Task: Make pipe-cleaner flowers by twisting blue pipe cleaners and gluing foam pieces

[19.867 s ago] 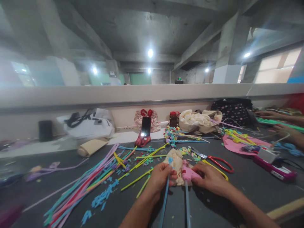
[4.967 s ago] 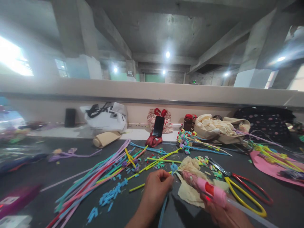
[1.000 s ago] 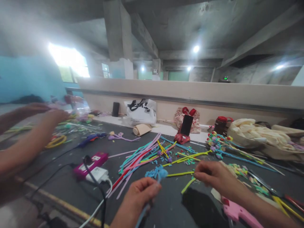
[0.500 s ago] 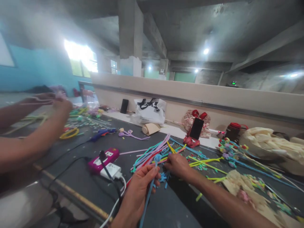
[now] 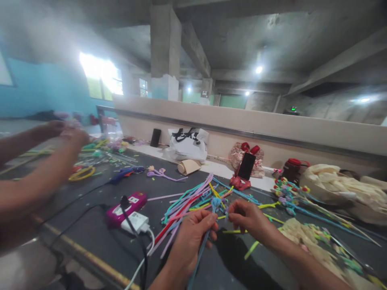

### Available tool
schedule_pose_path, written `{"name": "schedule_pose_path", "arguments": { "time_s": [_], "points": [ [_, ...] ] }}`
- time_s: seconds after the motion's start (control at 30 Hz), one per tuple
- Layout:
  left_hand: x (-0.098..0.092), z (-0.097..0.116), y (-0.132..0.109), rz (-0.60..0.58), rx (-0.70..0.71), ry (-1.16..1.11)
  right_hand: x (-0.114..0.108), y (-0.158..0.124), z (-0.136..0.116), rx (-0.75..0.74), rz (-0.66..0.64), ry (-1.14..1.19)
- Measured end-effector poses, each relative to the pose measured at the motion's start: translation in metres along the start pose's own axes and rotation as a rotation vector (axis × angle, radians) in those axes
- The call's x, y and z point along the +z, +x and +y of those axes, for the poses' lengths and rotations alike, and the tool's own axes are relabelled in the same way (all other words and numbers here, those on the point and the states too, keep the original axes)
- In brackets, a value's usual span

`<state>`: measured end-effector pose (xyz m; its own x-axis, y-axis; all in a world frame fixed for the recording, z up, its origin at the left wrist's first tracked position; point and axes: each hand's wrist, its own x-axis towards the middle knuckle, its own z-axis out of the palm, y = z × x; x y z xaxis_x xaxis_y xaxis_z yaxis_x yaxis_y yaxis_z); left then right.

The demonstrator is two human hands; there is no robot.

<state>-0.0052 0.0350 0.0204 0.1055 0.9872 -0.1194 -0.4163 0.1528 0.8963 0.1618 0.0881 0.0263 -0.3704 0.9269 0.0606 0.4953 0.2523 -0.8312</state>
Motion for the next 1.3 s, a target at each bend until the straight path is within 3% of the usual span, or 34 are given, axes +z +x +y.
{"name": "schedule_pose_path", "arguments": {
  "time_s": [0.13,0.37,0.53,0.7,1.07,1.3],
  "points": [
    [0.024,-0.008,0.011,-0.016,-0.015,0.009,-0.012,-0.021,0.009,0.035,0.031,0.257],
    [0.066,-0.015,0.041,-0.109,-0.075,0.061,-0.027,-0.045,0.021,0.053,0.130,0.365],
    [0.089,-0.034,0.054,-0.181,-0.112,0.084,-0.044,-0.060,0.029,0.048,0.252,0.374],
    [0.093,-0.051,0.055,-0.152,-0.122,0.118,-0.053,-0.062,0.039,0.028,0.330,0.285],
    [0.095,-0.054,0.045,-0.135,-0.052,0.112,-0.045,-0.067,0.032,-0.079,0.510,-0.177],
    [0.097,-0.057,0.048,-0.134,-0.043,0.170,-0.045,-0.067,0.033,-0.058,0.517,-0.131]
  ]
}}
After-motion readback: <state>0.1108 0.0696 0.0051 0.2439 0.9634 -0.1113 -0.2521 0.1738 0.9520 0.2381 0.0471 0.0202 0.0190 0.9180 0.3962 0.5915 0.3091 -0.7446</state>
